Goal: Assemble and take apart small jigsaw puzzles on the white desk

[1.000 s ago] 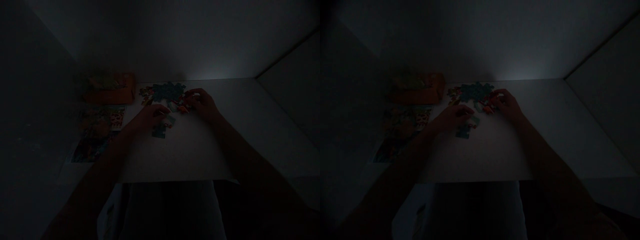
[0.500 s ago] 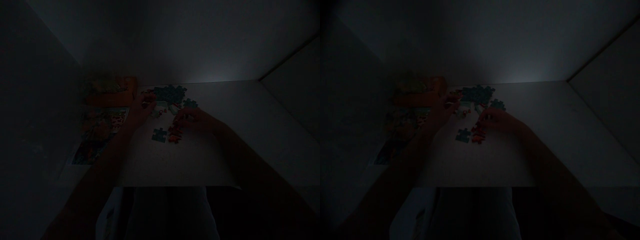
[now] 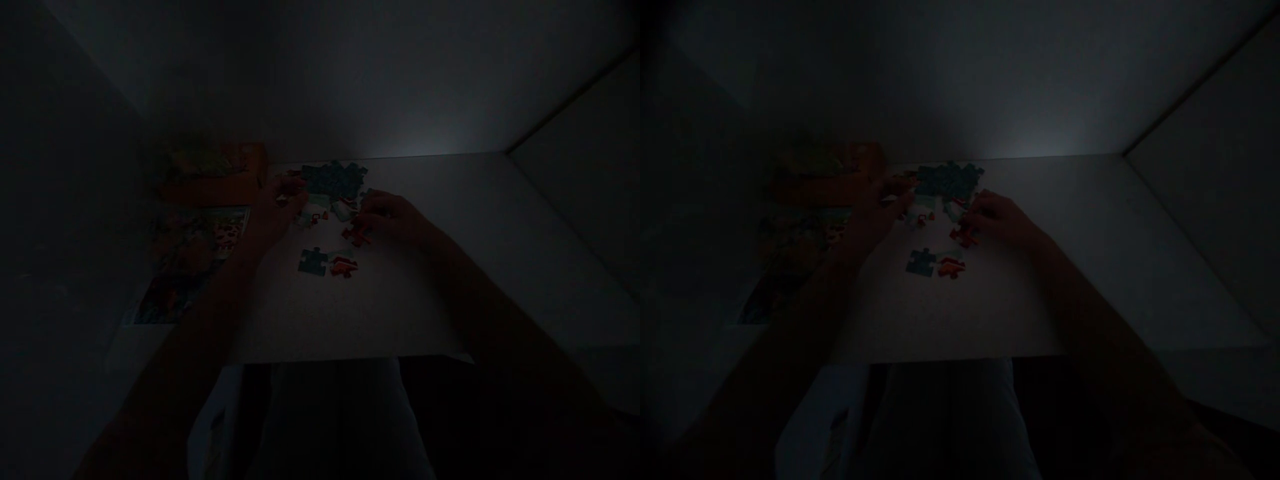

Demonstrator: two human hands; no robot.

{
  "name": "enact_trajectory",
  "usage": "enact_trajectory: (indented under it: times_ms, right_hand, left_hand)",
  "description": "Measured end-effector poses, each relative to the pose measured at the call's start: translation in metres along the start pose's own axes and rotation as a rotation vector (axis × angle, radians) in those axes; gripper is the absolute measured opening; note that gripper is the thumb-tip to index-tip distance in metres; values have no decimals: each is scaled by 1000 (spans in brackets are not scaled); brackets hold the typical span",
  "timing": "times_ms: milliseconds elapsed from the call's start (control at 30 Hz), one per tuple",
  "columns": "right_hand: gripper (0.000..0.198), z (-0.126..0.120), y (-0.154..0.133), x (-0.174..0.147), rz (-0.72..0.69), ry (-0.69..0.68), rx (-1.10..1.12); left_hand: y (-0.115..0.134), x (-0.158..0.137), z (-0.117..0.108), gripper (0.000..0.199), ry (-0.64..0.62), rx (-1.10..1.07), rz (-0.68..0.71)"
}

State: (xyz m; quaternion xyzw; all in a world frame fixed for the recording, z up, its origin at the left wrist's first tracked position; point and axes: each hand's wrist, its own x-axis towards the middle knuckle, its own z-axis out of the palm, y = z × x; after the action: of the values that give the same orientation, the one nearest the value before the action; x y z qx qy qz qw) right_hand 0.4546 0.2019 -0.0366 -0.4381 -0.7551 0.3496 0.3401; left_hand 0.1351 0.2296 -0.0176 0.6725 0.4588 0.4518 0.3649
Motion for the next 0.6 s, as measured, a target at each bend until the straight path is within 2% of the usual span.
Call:
enact_trajectory:
  times_ms: [233, 333, 433, 533, 600]
  right_hand:
    - [49, -5, -5, 4, -96, -92, -27]
    - [51, -14, -13, 4, -87, -154, -10]
    - [54, -42, -16, -7, 12, -107, -23]
    - [53, -87, -1, -32, 198, 76, -75]
    - [51, -118, 19, -53, 348, 214, -193]
  left_hand:
    - [2, 1, 0, 18, 2, -13, 18]
    - [-1, 1, 1, 22, 18, 12, 22]
    - [-2, 1, 1, 24, 36, 20, 24]
    - [0, 1, 0, 27, 46, 33, 23]
    - [2, 1, -1, 29, 37, 66, 27]
